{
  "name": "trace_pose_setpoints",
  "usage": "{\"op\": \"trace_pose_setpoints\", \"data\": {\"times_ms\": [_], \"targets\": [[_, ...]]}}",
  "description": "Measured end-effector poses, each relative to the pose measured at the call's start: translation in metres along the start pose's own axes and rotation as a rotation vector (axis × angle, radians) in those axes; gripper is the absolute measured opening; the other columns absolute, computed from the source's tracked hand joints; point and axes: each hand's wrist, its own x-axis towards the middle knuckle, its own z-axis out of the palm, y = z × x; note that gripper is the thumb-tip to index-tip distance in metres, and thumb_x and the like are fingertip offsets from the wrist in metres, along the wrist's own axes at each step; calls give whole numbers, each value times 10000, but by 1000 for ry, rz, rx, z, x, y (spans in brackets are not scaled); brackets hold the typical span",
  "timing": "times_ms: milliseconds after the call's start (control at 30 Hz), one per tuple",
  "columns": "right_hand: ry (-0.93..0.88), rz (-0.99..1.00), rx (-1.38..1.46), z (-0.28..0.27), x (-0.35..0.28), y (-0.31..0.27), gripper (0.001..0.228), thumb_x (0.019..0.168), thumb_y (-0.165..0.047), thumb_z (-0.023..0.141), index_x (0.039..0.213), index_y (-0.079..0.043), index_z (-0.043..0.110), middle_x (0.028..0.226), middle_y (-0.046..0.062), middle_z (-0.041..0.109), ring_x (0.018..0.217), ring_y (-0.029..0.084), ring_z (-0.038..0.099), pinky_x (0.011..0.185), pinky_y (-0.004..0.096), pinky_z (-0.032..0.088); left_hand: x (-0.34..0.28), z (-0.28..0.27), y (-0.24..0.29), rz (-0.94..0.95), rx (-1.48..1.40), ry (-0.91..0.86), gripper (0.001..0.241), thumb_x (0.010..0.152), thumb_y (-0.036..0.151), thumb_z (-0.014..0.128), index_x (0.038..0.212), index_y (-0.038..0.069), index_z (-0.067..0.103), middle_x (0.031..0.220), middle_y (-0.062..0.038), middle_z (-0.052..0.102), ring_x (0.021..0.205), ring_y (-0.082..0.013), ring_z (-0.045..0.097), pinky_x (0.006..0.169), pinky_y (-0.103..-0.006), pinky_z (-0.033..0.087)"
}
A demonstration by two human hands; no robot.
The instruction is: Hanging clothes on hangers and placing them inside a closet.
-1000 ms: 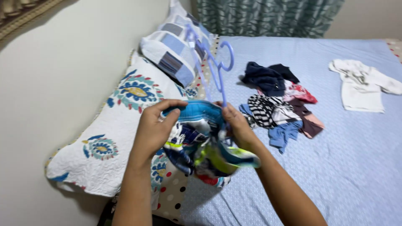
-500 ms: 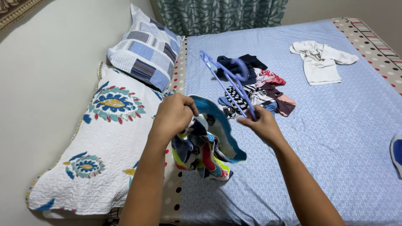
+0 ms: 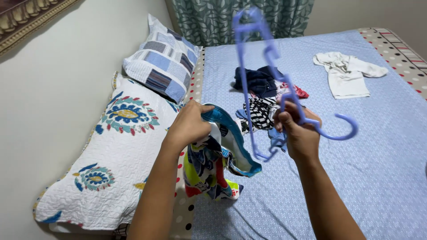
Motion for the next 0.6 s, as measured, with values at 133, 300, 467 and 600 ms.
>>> {"op": "trace_pose_setpoints", "data": {"times_ms": [133,300,467,600], "targets": [[17,7,360,23,8,4,296,984,-90,768,1233,56,703,945,92,679,760,136,616,647,261,487,8,1,-24,32,-25,57,658,644,61,624,1288,151,721,1258,-228,598,1233,-381,573,1080,-403,429],[-173,-126,427,47,7,42,202,1007,-84,764,1135,54,693,898,95,672,723,164,614,635,291,500,3,-13,-32,73,-148,120,671,625,56,566,1268,156,733,1254,-165,632,1136,-320,658,993,-353,509],[-32,-91,322,25,25,53,213,1046,-120,701,1181,42,667,913,96,662,760,168,623,662,290,513,-9,-39,-49,97,-93,148,592,685,216,758,1276,180,735,1166,-148,647,1095,-297,663,987,-351,507],[82,218,346,-41,51,93,219,1052,-138,653,1204,19,637,917,82,649,818,156,637,694,260,517,-20,-53,-61,284,-144,129,815,565,269,930,1322,145,654,1155,-158,590,1068,-303,632,929,-370,516]]}}
